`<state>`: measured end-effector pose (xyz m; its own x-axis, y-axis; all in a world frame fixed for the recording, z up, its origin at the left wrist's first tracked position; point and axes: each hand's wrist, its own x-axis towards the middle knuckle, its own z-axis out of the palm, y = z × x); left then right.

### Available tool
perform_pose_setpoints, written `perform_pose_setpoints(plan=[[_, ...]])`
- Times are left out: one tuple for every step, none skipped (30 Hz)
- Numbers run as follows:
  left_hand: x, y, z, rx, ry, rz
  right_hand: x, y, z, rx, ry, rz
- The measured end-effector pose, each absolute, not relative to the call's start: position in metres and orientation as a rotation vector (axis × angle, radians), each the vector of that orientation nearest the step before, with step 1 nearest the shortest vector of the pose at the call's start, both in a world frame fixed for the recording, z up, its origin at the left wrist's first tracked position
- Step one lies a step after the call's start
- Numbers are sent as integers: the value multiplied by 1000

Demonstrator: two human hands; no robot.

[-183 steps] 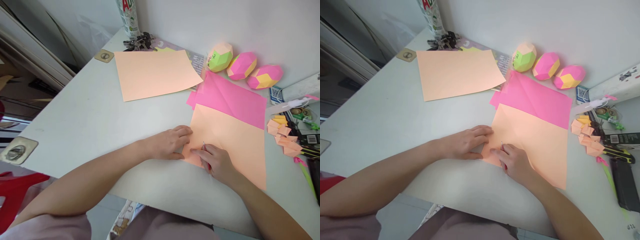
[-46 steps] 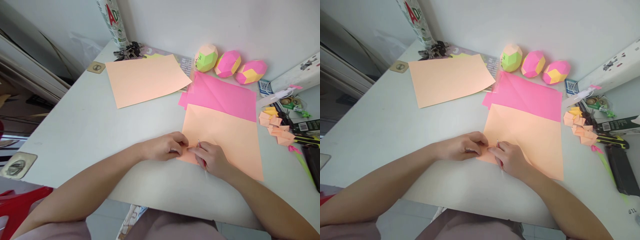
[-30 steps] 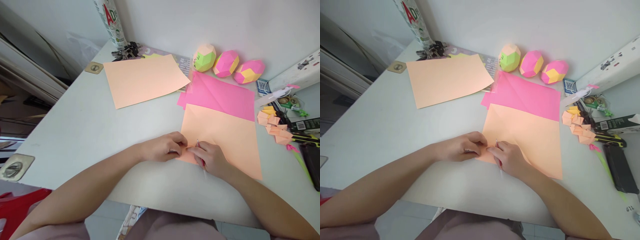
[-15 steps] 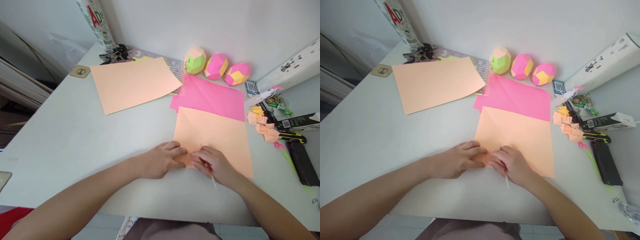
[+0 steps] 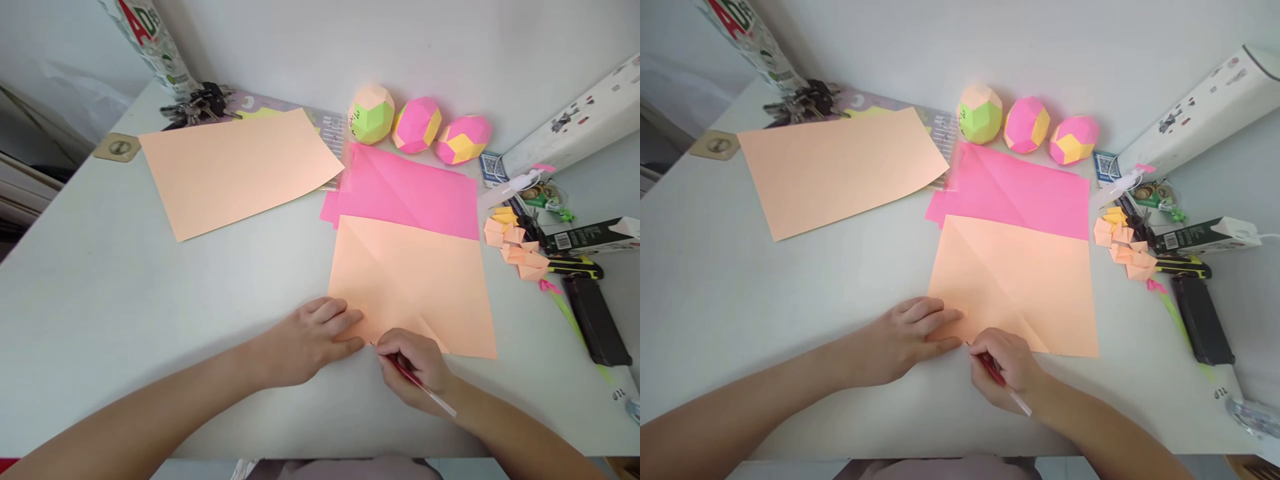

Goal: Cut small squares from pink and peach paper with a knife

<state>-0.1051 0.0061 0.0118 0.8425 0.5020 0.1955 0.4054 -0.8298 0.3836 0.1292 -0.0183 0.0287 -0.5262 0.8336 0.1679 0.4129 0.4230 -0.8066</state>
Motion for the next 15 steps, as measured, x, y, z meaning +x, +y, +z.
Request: perform_pose_setpoints(plan=[[-105,6,12,2692,680,412,129,-19,28,-1073,-2121,956],[-105,6,12,2692,677,411,128,-19,27,-1093,-2125,941],[-106,6,12,2692,677,412,128,-19,27,-1105,-2127,930],[-106,6,12,2694,675,413,128,-19,27,-1109,-2131,922],[-106,5,12,2696,677,411,127,-19,26,-1108,-2136,919],[-106,5,12,2698,680,410,127,-19,26,-1109,-2143,920],[-106,5,12,2698,685,408,127,-19,25,-1110,-2148,928],[-106,5,12,2697,689,405,127,-19,25,-1112,-2149,936],[-106,5,12,2696,690,398,126,-18,24,-1111,-2151,944],[-106,4,12,2695,688,392,126,-18,24,-1110,-2152,949],[-106,4,13,2695,688,390,126,-18,24,-1109,-2150,951],[-106,4,13,2696,687,390,126,-18,23,-1108,-2151,952],[-106,4,13,2698,687,389,126,-18,23,-1108,-2155,952],[-106,4,13,2700,689,390,126,-18,23,-1106,-2160,950],[-106,4,13,2701,691,393,126,-18,23,-1104,-2164,949]])
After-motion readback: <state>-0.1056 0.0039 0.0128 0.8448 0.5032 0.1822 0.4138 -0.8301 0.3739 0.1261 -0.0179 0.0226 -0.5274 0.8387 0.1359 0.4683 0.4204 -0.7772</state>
